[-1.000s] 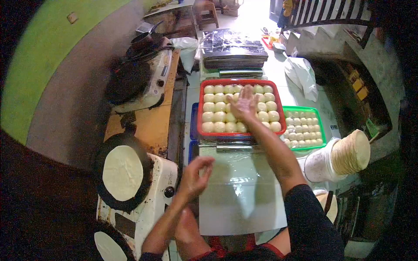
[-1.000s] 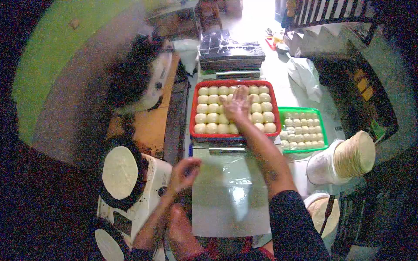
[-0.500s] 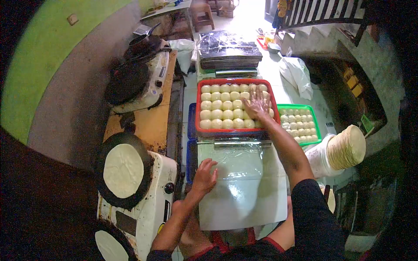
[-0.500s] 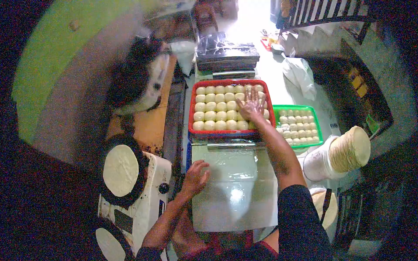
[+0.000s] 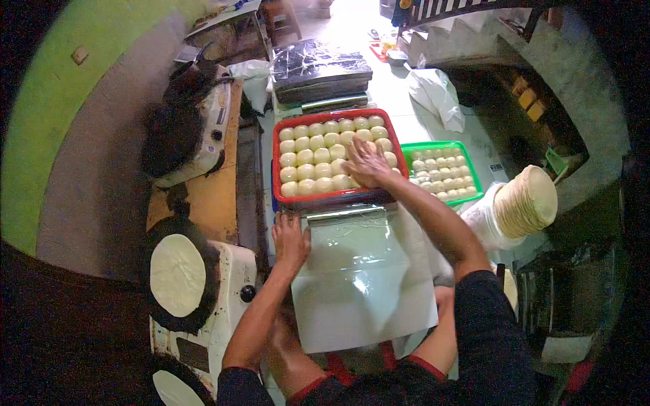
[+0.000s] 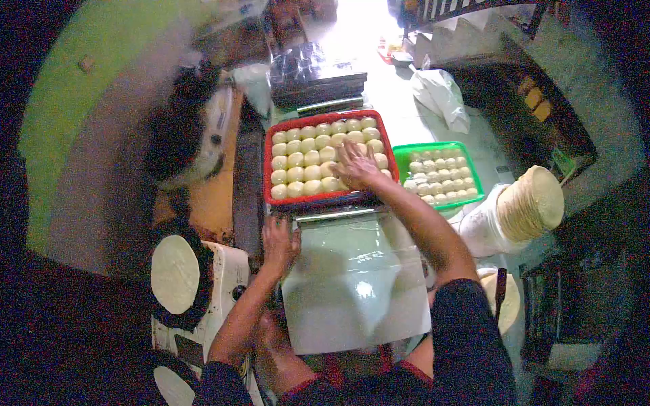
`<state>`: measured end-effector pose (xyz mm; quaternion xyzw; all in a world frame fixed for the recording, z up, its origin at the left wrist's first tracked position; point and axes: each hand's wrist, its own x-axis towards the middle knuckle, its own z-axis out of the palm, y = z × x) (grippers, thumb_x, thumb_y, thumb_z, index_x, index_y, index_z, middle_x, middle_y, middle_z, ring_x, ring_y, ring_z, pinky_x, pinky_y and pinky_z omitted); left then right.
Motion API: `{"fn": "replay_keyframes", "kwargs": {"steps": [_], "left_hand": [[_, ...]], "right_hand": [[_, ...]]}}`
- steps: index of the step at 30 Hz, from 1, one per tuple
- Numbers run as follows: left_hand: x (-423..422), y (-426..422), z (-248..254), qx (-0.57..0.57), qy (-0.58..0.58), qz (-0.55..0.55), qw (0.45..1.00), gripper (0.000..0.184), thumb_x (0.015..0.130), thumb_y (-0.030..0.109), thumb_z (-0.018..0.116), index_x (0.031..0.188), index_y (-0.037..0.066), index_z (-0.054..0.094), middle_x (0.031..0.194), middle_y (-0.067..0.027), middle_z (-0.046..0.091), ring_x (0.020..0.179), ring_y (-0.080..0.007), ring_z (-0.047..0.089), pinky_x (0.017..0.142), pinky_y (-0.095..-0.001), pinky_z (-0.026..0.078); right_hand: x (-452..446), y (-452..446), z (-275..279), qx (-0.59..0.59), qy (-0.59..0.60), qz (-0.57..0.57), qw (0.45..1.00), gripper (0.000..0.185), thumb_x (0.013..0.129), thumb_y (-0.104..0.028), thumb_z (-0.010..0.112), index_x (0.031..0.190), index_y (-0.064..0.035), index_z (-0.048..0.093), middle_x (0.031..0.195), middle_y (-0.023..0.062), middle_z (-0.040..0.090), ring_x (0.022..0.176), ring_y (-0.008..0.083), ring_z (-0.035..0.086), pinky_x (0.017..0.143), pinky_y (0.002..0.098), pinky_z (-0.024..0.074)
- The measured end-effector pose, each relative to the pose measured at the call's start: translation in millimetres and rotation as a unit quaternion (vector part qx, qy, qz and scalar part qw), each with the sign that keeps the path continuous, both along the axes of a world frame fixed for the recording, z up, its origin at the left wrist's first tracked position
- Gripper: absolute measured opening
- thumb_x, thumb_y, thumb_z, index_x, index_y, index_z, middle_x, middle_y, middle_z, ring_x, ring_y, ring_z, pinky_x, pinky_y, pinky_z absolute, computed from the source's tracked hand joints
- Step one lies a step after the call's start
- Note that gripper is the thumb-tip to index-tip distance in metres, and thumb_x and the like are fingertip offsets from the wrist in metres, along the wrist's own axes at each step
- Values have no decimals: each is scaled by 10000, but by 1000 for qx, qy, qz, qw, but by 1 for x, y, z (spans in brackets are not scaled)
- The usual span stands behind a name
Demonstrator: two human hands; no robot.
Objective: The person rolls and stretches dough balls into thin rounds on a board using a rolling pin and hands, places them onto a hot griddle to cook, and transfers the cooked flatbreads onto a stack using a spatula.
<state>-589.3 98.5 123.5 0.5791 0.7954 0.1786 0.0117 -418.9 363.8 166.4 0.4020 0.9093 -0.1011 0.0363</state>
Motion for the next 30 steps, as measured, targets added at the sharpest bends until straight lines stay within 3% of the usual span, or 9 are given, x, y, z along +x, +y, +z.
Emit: {"fn": "replay_keyframes", "kwargs": {"steps": [5,11,12,15,17,20,25,27,30], "left_hand": [[12,5,12,18,24,-44,999,482,876,257,681,1289,45,550,1331,-195,528,1344,-419,408,1098,-627,318],[22,14,37,-83,24,-55,995,494,874,267,683,1308,78,542,1261,-159,589,1279,-359,478,1069,-714,295],[21,14,38,-88,29,-66,994,487,875,270,682,1302,81,546,1249,-154,600,1264,-350,492,1067,-718,293],[21,16,35,-112,40,-91,989,457,859,289,704,1251,89,582,1212,-142,628,1224,-325,532,1064,-712,308],[25,14,28,-88,61,-122,987,448,846,293,717,1226,86,599,1183,-146,642,1222,-323,536,1064,-707,315],[46,28,40,-103,6,-160,982,393,838,280,728,1156,75,623,1074,-145,686,1147,-332,601,1030,-614,390],[68,13,30,-202,-13,-292,935,448,805,295,786,1161,81,617,1177,-160,631,1163,-364,583,914,-564,483],[76,-8,22,-138,-23,-339,931,493,785,298,805,1182,82,607,1216,-161,600,1170,-358,573,930,-579,472],[92,-27,11,-139,2,-356,924,526,786,227,797,1251,116,580,1085,-150,652,1150,-329,581,977,-585,440]], "right_hand": [[94,-27,21,32,-53,-97,993,720,1006,-561,350,1567,-115,285,1674,146,45,1548,297,45,1194,655,15],[96,-14,61,-32,-46,-152,987,567,843,-545,628,1104,-55,740,1574,174,367,1523,391,126,1180,675,79],[93,23,35,-20,-109,-45,993,603,750,-564,694,1049,-44,753,1300,192,642,1388,352,435,1139,558,334],[79,37,41,-212,-127,-75,966,566,709,-563,721,964,-61,779,1014,169,747,1083,288,668,920,400,544],[72,42,9,-71,-127,-89,985,576,655,-512,764,962,-25,756,904,151,744,877,275,705,781,375,572],[82,-21,-4,223,166,-92,956,532,714,-355,782,1082,4,645,934,161,712,862,312,695,831,392,557],[108,-160,60,-99,294,-74,948,394,781,-148,785,1093,-29,575,985,158,693,876,316,701,833,393,564],[123,-213,54,-347,391,-130,842,371,790,-123,792,1078,-37,576,997,130,698,934,249,702,834,360,564],[143,-257,37,-457,359,-157,799,424,815,-110,784,1191,-19,612,1036,120,706,969,182,685,855,310,550]]}}
